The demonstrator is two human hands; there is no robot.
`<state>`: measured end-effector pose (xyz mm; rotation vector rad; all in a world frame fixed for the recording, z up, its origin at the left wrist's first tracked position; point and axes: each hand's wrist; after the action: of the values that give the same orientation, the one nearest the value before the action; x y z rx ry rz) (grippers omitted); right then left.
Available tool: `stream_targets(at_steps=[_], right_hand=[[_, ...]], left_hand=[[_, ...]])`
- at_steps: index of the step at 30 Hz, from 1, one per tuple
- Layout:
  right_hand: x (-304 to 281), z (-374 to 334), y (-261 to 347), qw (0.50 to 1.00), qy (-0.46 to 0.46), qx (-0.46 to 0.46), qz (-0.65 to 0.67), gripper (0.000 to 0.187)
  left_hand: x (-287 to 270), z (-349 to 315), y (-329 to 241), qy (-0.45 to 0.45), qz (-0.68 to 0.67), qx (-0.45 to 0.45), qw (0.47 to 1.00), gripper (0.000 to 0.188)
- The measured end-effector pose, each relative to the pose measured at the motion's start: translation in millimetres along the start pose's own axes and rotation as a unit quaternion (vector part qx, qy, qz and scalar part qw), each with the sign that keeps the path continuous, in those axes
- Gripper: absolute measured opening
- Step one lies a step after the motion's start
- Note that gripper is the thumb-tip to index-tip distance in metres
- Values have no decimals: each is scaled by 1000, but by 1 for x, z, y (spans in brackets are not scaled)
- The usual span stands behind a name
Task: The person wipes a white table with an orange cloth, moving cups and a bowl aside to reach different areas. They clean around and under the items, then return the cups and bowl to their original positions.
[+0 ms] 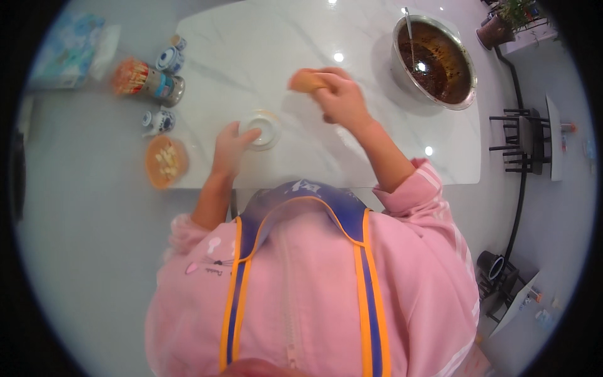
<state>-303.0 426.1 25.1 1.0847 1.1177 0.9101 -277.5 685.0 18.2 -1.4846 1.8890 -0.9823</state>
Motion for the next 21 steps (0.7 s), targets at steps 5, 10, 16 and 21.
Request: stream_targets(at_steps=[5,10,16,21], right_hand=[[47,-1,30,902,157,-348,-201,24],[25,-16,18,982,135,-115,-64,19],[6,-40,2,991,11,-12,136,24],[5,-68,-3,945,-34,94,311,29]], left_hand=[[48,3,-2,14,99,156,983,22],[76,-20,-2,-80,154,90,981,24],[106,-41,-5,-118,56,118,984,17],[119,-43,-8,-128,-42,92,987,14]])
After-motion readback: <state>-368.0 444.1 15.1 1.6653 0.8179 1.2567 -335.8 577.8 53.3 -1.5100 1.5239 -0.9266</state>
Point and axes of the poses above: each hand's wrist, its own z-axis towards the middle knuckle, its own x-axis out of the palm, y = z × x, and after that the axes turned 15 degrees about -x, right-handed
